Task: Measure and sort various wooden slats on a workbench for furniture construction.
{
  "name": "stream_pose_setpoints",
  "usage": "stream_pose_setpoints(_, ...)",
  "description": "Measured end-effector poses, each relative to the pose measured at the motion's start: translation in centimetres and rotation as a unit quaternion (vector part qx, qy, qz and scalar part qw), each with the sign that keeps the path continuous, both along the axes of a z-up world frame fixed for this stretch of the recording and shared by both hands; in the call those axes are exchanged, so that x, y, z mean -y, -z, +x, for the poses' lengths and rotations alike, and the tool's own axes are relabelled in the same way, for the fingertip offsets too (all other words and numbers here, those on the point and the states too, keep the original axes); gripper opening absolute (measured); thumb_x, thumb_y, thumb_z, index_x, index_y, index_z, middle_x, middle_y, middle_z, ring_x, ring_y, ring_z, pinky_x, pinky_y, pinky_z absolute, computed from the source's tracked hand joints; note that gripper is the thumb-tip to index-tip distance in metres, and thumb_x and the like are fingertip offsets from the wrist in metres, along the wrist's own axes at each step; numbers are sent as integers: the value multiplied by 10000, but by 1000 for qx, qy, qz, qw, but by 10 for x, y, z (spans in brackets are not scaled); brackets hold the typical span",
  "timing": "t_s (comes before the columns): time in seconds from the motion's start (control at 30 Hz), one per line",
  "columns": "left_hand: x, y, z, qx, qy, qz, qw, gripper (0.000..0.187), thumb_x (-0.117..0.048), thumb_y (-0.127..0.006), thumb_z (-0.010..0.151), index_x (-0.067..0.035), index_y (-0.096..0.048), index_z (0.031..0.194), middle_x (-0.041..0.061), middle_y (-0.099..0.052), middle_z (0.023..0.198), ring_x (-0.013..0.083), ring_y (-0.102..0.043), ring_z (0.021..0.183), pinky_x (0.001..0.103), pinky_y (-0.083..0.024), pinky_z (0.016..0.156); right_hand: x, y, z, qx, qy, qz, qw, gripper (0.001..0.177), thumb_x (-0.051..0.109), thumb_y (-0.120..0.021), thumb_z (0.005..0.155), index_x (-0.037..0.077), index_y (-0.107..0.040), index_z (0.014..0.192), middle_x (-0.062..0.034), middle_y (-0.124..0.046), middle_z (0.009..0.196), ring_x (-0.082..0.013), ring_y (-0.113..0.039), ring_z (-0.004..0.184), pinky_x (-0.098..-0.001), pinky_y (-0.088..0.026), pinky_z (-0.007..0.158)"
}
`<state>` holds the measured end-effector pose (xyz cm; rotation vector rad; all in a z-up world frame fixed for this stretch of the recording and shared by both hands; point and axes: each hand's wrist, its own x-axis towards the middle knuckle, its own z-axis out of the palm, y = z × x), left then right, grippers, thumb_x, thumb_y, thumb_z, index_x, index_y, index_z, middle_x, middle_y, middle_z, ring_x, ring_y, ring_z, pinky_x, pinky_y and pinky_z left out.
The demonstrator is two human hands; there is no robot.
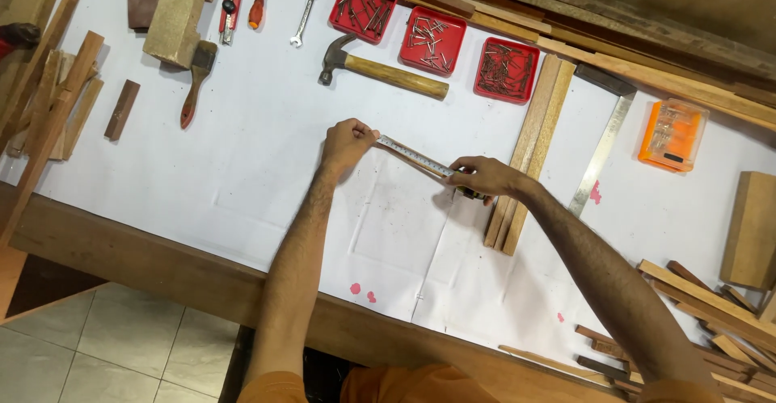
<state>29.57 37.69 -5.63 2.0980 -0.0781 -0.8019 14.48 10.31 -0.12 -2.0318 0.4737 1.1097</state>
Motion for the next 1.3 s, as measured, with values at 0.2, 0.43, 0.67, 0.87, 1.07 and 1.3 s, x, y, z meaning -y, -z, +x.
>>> stream_pose_setpoints(0.2,6,6,-4,70,50,44,995,253,-342,-803,864,-96,-766,911,9,-764,826,135,-718,758,307,-562,697,6,12,-24,-23,12,-31,999,603,601,-568,904,198,-640,1347,-132,-707,1028,-206,-716,792,-319,-650,610)
stream_pose_setpoints(0.43,19,11,-11,115,64,70,989,242,-313,-807,867,-78,-753,886,46,-764,792,182,-729,719,350,-575,647,-1,7,-25,-6,24,-61,998,631,595,-605,891,156,-632,1342,-128,-712,951,-207,-710,712,-344,-636,591)
stream_pose_setpoints(0.67,24,18,-19,154,49,57,985,233,-252,-830,856,-37,-741,876,85,-762,801,210,-746,725,363,-595,647,0,28,-30,12,13,-95,995,626,561,-652,876,108,-659,1309,-155,-717,908,-219,-677,569,-353,-595,561)
stream_pose_setpoints(0.87,18,26,-6,115,13,25,993,232,-240,-828,856,-27,-745,900,89,-768,830,184,-747,757,340,-613,695,-1,27,-24,35,45,-85,995,606,558,-661,872,112,-680,1283,-128,-715,881,-186,-669,605,-331,-589,567)
stream_pose_setpoints(1.07,4,31,15,100,-31,-4,994,210,-207,-814,866,-26,-739,942,73,-770,875,149,-741,805,306,-620,732,-10,24,4,33,68,-84,994,595,557,-657,869,161,-653,1313,-98,-704,868,-155,-655,631,-313,-594,563)
stream_pose_setpoints(1.3,-3,34,41,86,-63,-5,994,191,-199,-774,894,-36,-746,990,62,-771,908,141,-739,835,303,-613,758,-10,36,43,89,47,-86,991,553,524,-688,855,115,-715,1225,-100,-730,804,-180,-675,558,-321,-589,517)
